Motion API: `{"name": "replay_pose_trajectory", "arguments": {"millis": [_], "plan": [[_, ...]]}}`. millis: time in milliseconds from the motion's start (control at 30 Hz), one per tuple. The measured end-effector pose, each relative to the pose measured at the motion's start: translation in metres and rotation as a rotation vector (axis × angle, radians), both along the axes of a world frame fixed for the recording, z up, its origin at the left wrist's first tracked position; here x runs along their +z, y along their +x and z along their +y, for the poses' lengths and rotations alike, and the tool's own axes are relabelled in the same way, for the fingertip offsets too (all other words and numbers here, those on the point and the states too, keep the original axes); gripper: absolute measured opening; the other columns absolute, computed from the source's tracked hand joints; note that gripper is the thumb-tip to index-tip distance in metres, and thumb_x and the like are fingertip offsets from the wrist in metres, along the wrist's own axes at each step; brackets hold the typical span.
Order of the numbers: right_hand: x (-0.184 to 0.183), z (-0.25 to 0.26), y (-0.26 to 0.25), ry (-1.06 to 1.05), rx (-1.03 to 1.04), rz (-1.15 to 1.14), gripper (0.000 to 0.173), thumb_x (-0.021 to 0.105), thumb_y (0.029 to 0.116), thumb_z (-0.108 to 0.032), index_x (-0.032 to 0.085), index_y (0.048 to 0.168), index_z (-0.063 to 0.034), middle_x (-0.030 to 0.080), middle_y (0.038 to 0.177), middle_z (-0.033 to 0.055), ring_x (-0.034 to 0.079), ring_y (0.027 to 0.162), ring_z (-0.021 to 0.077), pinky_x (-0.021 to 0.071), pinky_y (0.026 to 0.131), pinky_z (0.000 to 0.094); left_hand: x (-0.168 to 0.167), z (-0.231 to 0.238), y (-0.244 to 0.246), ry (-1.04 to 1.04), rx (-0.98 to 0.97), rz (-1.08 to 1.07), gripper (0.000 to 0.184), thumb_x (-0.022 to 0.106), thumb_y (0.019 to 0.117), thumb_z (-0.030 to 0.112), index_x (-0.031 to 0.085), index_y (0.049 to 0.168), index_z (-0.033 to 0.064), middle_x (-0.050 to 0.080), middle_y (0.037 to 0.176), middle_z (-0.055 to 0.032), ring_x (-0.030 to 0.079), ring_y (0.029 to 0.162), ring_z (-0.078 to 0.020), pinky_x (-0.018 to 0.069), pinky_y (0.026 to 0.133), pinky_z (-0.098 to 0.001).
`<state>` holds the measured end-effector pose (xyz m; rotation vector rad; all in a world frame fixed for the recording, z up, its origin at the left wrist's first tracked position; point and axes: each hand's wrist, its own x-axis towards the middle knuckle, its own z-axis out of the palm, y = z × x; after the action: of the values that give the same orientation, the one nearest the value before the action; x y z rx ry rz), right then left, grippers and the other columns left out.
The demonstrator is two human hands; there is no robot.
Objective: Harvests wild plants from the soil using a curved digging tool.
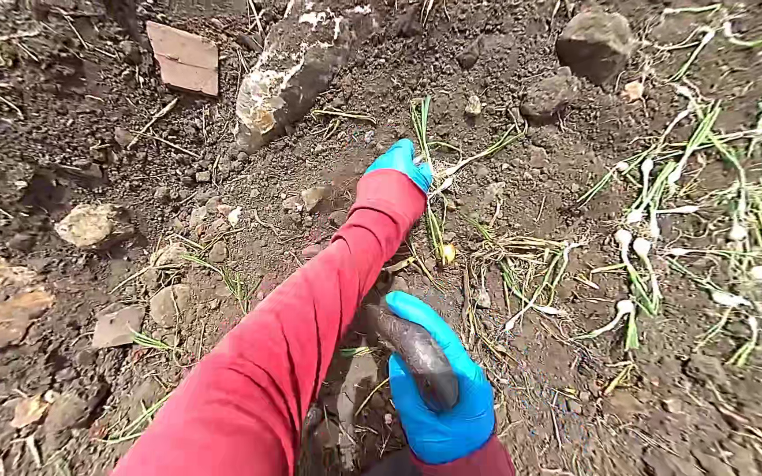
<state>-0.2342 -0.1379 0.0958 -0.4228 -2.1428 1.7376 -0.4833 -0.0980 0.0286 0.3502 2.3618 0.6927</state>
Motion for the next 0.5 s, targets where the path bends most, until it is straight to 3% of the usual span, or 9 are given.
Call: {"name": "replay_pose_trajectory", "arguments": {"millis": [100, 167, 233, 267, 300, 333, 400, 433, 500], "plan": [[-0.042, -0.016, 0.009, 0.033, -0.019, -0.014, 0.049, 0.066, 0.0804, 0.002, 0.064, 0.129, 0.0078, 0.073, 0.120, 0.0116, 0.070, 0.109, 0.0066, 0.0573, 0.096, 0.0227, -0.043, 0.019, 0.028, 0.301, 0.069, 0.146, 0.045, 0.071, 0.0914, 0.030, 0.062, 0.126, 0.0037, 0.071, 0.103, -0.0231, 0.072, 0.094, -0.0388, 0.0568, 0.080, -0.0637], [-0.028, -0.010, 0.011, -0.018, -0.045, -0.080, 0.048, 0.068, 0.0817, 0.000, 0.063, 0.129, 0.0083, 0.074, 0.119, 0.0087, 0.069, 0.106, 0.0023, 0.0563, 0.096, 0.0208, -0.028, 0.043, -0.004, 0.449, 0.009, 0.082, 0.034, 0.068, 0.0966, 0.022, 0.067, 0.123, 0.0006, 0.074, 0.106, -0.0180, 0.072, 0.098, -0.0286, 0.0573, 0.089, -0.0510], [-0.018, -0.016, 0.021, -0.040, -0.124, -0.263, 0.047, 0.068, 0.0770, 0.000, 0.065, 0.121, 0.0136, 0.076, 0.105, 0.0117, 0.071, 0.093, 0.0042, 0.0587, 0.088, 0.0225, 0.009, 0.069, -0.017, 0.201, -0.257, -0.026, 0.031, 0.055, 0.1072, 0.020, 0.063, 0.131, 0.0014, 0.071, 0.124, -0.0113, 0.066, 0.118, -0.0193, 0.0490, 0.105, -0.0403], [-0.024, -0.016, 0.018, -0.042, -0.127, -0.351, 0.046, 0.066, 0.0788, -0.002, 0.065, 0.123, 0.0118, 0.075, 0.103, 0.0114, 0.071, 0.091, 0.0050, 0.0587, 0.087, 0.0235, 0.010, 0.084, -0.016, 0.023, -0.418, 0.065, 0.031, 0.050, 0.1092, 0.023, 0.066, 0.131, 0.0065, 0.070, 0.129, -0.0083, 0.063, 0.125, -0.0198, 0.0470, 0.109, -0.0440], [-0.030, -0.015, 0.012, -0.035, -0.120, -0.419, 0.045, 0.066, 0.0822, -0.005, 0.066, 0.126, 0.0083, 0.075, 0.102, 0.0108, 0.071, 0.090, 0.0066, 0.0587, 0.086, 0.0255, -0.007, 0.089, -0.020, -0.002, -0.484, 0.259, 0.031, 0.051, 0.1075, 0.025, 0.072, 0.123, 0.0086, 0.072, 0.122, -0.0116, 0.067, 0.120, -0.0271, 0.0498, 0.103, -0.0533], [-0.027, -0.014, 0.008, -0.029, -0.126, -0.468, 0.044, 0.065, 0.0834, -0.007, 0.067, 0.126, 0.0041, 0.075, 0.098, 0.0084, 0.069, 0.085, 0.0063, 0.0574, 0.081, 0.0256, -0.017, 0.080, -0.026, -0.004, -0.523, 0.274, 0.032, 0.049, 0.1078, 0.027, 0.072, 0.123, 0.0091, 0.072, 0.123, -0.0151, 0.066, 0.120, -0.0327, 0.0490, 0.102, -0.0592], [-0.007, -0.007, 0.004, -0.077, -0.118, -0.346, 0.046, 0.067, 0.0837, -0.012, 0.067, 0.130, -0.0042, 0.074, 0.090, 0.0026, 0.068, 0.072, 0.0060, 0.0593, 0.066, 0.0258, -0.020, 0.014, -0.026, 0.029, -0.481, 0.002, 0.036, 0.050, 0.1091, 0.028, 0.066, 0.130, 0.0037, 0.069, 0.127, -0.0202, 0.063, 0.124, -0.0350, 0.0449, 0.109, -0.0587], [0.009, 0.001, -0.003, -0.133, -0.110, -0.240, 0.044, 0.068, 0.0838, -0.014, 0.068, 0.127, -0.0059, 0.071, 0.083, 0.0005, 0.063, 0.062, 0.0073, 0.0561, 0.055, 0.0275, -0.023, -0.034, -0.023, 0.051, -0.410, -0.092, 0.034, 0.054, 0.1079, 0.028, 0.068, 0.125, 0.0017, 0.071, 0.116, -0.0203, 0.067, 0.113, -0.0330, 0.0496, 0.102, -0.0561], [0.037, 0.011, -0.008, -0.245, -0.080, -0.071, 0.039, 0.068, 0.0865, -0.013, 0.068, 0.125, -0.0100, 0.070, 0.085, 0.0002, 0.058, 0.056, 0.0103, 0.0515, 0.049, 0.0294, -0.049, -0.153, 0.011, 0.065, -0.200, -0.240, 0.030, 0.063, 0.1036, 0.030, 0.070, 0.101, 0.0011, 0.068, 0.082, -0.0129, 0.066, 0.074, -0.0224, 0.0551, 0.075, -0.0460]]}}
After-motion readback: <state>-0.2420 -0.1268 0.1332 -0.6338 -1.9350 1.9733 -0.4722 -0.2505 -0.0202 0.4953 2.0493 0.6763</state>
